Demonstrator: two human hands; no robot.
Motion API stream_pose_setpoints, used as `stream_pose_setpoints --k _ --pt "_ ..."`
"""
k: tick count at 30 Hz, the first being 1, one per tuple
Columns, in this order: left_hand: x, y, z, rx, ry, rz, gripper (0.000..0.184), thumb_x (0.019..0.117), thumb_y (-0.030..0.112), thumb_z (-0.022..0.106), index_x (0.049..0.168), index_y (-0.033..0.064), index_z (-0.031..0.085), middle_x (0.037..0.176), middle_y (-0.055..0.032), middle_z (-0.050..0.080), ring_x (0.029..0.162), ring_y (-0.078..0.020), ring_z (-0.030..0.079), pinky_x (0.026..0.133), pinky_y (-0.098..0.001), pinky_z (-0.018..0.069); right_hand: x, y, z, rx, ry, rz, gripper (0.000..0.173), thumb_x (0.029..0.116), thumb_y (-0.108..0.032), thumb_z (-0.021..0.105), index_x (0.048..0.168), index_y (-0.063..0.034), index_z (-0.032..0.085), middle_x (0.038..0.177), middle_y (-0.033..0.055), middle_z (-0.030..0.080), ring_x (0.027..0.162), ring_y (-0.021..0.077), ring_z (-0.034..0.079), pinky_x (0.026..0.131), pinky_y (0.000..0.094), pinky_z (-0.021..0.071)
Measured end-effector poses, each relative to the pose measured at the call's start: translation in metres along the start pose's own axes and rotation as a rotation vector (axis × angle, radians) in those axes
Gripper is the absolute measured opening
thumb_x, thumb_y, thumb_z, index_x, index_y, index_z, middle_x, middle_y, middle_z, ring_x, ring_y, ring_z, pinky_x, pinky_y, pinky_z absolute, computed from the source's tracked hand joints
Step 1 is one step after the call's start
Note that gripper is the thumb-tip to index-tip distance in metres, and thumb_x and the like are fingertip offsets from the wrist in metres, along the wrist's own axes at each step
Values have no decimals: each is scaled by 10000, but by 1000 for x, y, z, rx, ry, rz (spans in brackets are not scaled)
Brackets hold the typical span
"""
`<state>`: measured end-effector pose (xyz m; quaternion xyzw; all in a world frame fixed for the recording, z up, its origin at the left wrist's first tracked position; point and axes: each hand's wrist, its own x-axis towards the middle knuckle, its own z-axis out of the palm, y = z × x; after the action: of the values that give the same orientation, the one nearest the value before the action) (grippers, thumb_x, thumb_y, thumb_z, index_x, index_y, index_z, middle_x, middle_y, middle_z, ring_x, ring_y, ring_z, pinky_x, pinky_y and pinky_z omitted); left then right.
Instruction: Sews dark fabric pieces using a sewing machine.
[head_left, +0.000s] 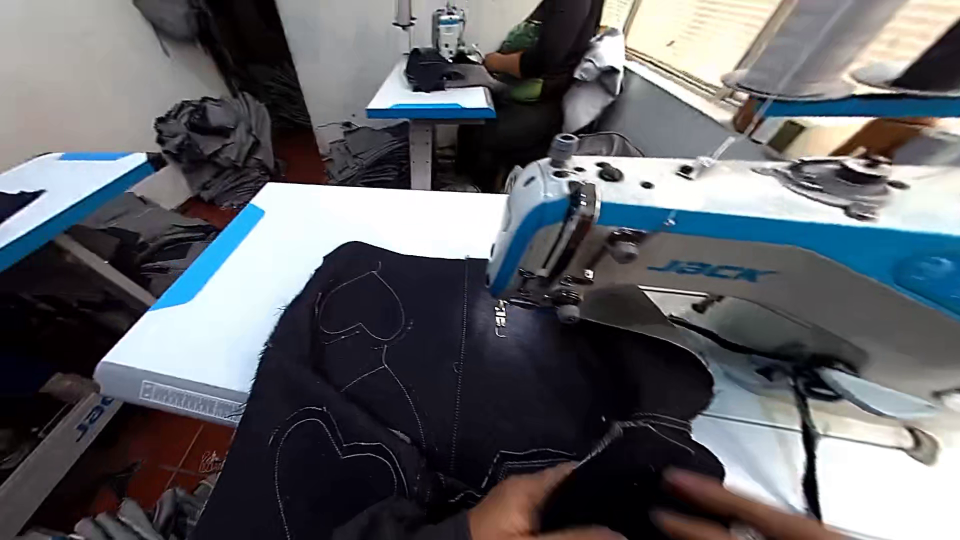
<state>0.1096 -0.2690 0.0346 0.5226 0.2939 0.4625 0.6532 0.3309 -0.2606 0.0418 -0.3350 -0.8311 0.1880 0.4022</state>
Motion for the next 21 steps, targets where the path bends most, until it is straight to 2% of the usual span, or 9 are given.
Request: stream_pose_setpoints --k 2,3,4,6,9,10,13,17,21 --pt "-6 3 -28 -21 80 -24 205 984 18 555 1154 -69 631 1015 -9 740 962 -9 692 924 -264 573 23 20 0 36 -45 90 504 985 -330 674 1291 61 586 1310 264 592 1249 210 574 1040 333 489" --pt "-9 7 -44 -10 88 -56 178 983 27 557 1126 -33 645 994 22 741 945 -5 695 906 -265 581 33 26 5 124 -116 158 665 960 -363 701 1381 107 492 1312 243 609 1196 186 616 979 343 542" --pt "-9 13 -60 27 90 -87 168 983 42 564 1116 -13 651 984 34 742 934 -7 700 893 -267 588 44 29 15 208 -179 220 726 940 -365 714 1431 91 435 1227 152 684 1065 119 683 883 320 592" --pt "2 33 -90 204 128 -154 169 985 88 581 1108 0 658 957 23 737 901 -20 703 867 -269 598 68 38 40 259 -192 244 634 941 -341 707 1420 -6 459 976 20 769 775 64 730 670 295 630" --pt "39 53 -136 618 231 -177 207 960 108 691 1119 -25 695 937 -94 748 867 -138 719 855 -370 593 109 57 72 -96 -15 77 582 896 -321 692 1382 -32 553 679 44 661 493 192 592 456 428 512" --pt "53 54 -151 733 259 -176 266 935 117 732 1153 -28 688 948 -135 749 879 -199 725 867 -433 584 121 61 80 -187 -13 31 606 874 -253 707 1415 -35 541 688 88 663 492 265 601 457 492 507" --pt "86 51 -179 952 290 -235 472 908 144 778 1315 -30 615 1008 -210 733 927 -318 711 911 -512 538 137 79 102 -310 -137 -27 576 867 -31 730 1422 -62 580 970 235 736 732 456 719 608 634 562" --pt "100 28 -192 1068 242 -297 531 940 196 752 1397 4 561 1053 -204 735 947 -343 719 919 -527 541 133 101 113 -324 -221 59 368 898 -49 741 1256 16 688 1107 255 729 926 463 731 772 646 565" --pt "90 13 -199 1113 241 -143 503 936 204 751 1390 56 592 884 -139 718 726 -273 664 764 -496 536 119 115 113 -249 -180 89 401 899 -248 687 1226 -19 730 956 177 762 635 297 673 601 518 546"
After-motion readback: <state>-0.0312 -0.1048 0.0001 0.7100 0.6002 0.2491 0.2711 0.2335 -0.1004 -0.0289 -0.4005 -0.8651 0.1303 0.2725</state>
